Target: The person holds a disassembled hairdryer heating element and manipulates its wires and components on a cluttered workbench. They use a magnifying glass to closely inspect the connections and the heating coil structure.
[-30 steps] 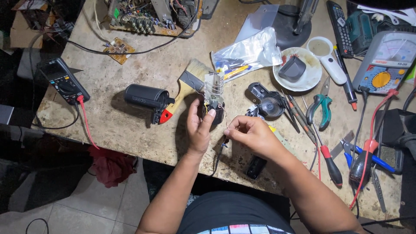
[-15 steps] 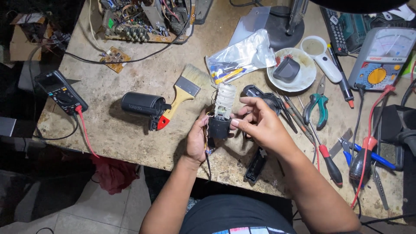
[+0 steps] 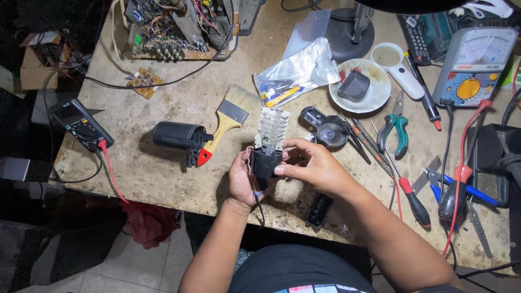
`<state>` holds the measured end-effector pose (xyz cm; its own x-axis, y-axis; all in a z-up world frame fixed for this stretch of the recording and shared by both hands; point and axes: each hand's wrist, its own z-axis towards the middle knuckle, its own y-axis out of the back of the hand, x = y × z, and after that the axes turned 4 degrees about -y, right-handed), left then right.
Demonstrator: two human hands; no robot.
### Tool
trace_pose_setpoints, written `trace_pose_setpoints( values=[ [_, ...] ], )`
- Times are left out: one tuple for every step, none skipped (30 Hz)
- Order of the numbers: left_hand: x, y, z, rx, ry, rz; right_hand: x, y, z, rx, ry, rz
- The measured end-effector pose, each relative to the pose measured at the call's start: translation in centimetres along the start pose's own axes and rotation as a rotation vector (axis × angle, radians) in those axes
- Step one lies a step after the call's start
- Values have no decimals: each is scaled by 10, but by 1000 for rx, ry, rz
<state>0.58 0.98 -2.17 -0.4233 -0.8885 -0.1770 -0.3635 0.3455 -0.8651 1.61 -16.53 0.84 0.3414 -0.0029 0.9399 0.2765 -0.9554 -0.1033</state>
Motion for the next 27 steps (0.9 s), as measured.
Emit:
trace_pose_setpoints(
  values=[
    [-2, 15, 8, 0, 3, 6, -1, 0, 1, -4, 2, 5],
    [-4, 30, 16, 61, 56, 10, -1, 0, 2, -10, 6, 61],
    [-6, 45, 24, 120, 110, 13, -3, 1, 2, -15, 9, 118],
    [-7, 41, 23, 118, 114, 19, 3, -2, -1, -19, 10, 124],
    [-7, 37, 22, 144, 119, 40, 9, -5, -3, -53, -30, 152],
    [-8, 32, 20, 169, 124, 60, 15, -7, -6, -87, -70, 181],
    [-8, 34, 21, 169, 131, 67, 15, -7, -8, -93, -67, 187],
    [-8, 35, 22, 181, 141, 85, 15, -8, -10, -111, -69, 188],
    [-9, 37, 23, 193, 151, 103, 16, -9, -11, -128, -72, 188],
    [-8, 41, 25, 193, 156, 108, 9, -5, -6, -133, -70, 193],
    [-8, 46, 27, 207, 170, 97, 2, -2, -1, -142, -50, 190],
    [-7, 51, 28, 221, 183, 87, -5, 1, 4, -150, -30, 187],
    [-6, 57, 31, 221, 185, 88, -7, 0, 5, -151, -30, 188],
    [-6, 62, 33, 228, 189, 85, -9, 0, 7, -160, -16, 177],
    [-5, 68, 35, 236, 192, 82, -10, -1, 8, -167, -2, 163],
    [-5, 68, 35, 236, 191, 81, -7, -1, 7, -166, -2, 163],
    [-5, 68, 35, 240, 201, 73, -4, -2, 5, -171, 8, 153],
    [-5, 68, 35, 244, 211, 65, 0, -2, 4, -175, 17, 143],
    [-5, 74, 36, 243, 209, 63, -5, -1, 6, -172, 16, 142],
    [-5, 79, 37, 243, 218, 58, -11, 0, 8, -165, 3, 165],
    [-5, 84, 39, 244, 228, 53, -16, 1, 10, -159, -9, 189],
    [-5, 79, 37, 244, 226, 51, -14, 0, 9, -157, -10, 187],
    [-5, 75, 36, 248, 219, 52, -13, -1, 9, -161, -7, 187],
    [-5, 71, 35, 253, 212, 54, -12, -2, 8, -166, -3, 186],
    [-6, 63, 30, 252, 212, 53, -7, -4, 4, -166, -4, 187],
    [-7, 55, 26, 243, 202, 60, -2, -7, -1, -166, 5, 200],
    [-7, 47, 21, 236, 192, 68, 4, -9, -5, -167, 14, 213]
  ],
)
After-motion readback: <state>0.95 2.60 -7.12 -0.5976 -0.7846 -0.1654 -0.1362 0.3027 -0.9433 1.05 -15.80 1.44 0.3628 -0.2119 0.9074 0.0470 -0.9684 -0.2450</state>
